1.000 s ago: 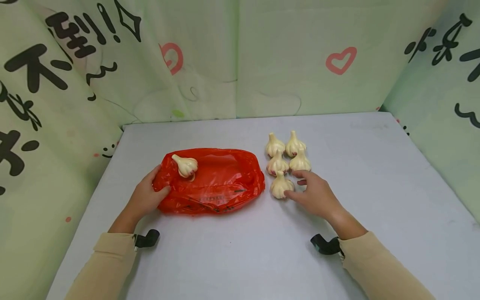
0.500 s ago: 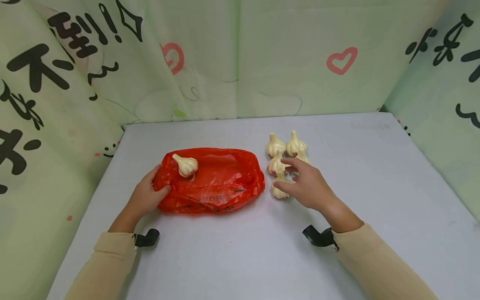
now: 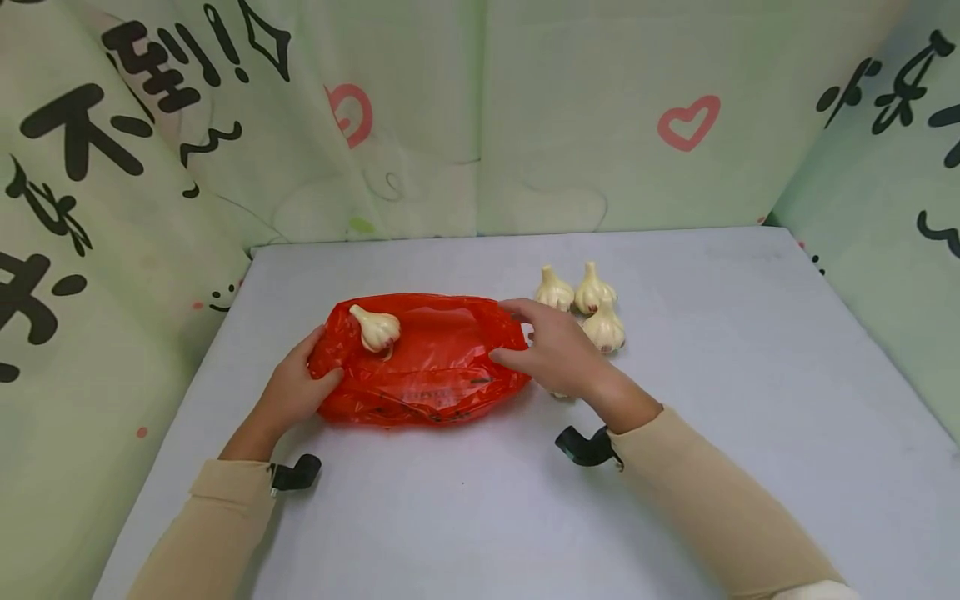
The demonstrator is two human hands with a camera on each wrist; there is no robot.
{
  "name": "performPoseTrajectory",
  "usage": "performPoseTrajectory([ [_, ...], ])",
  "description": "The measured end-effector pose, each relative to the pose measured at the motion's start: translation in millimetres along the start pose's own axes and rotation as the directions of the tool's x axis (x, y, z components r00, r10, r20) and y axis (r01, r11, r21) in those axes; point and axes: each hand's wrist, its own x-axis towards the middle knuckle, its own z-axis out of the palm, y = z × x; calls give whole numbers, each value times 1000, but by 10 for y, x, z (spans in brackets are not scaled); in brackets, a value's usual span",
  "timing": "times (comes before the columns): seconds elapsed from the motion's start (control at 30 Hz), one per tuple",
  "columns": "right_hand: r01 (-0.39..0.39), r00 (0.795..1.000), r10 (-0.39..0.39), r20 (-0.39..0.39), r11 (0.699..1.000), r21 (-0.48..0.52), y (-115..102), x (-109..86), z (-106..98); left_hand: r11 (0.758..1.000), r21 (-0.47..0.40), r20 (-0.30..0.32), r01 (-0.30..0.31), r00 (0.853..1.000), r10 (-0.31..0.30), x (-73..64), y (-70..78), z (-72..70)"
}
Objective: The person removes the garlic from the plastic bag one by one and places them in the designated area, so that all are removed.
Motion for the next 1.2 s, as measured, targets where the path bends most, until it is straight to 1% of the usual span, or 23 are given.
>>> performPoseTrajectory([
  [0.1,-7,999,5,39,999,44,-71,95,99,1000,0,-4,-6,1000,6,1,-6,1],
  [0.2,-8,998,4,66,998,54,-133,199,210,1000,2,-6,-7,1000,7,3,-12,0],
  [0.4,24,992,-26,120,1000,15,-192,425,416,1000,9,-5,-11,1000,11,-2,-18,1],
  [0.57,30,987,-28,161,1000,-8,-256,565,514,1000,5,-7,-6,1000,6,-2,-16,4],
  [0.7,57,980,-51,191,998,-22,-314,672,590,1000,0,-4,6,1000,-6,-3,-20,6],
  [0.83,79,976,-70,204,996,-37,-371,773,684,1000,-3,-8,0,1000,0,-8,-45,10],
  [1.1,64,970,-42,239,994,-88,-449,915,821,1000,7,-18,-24,1000,24,-2,-88,29],
  [1.2,55,967,-31,254,994,-89,-461,964,864,1000,10,-21,-28,999,28,-4,-97,28],
])
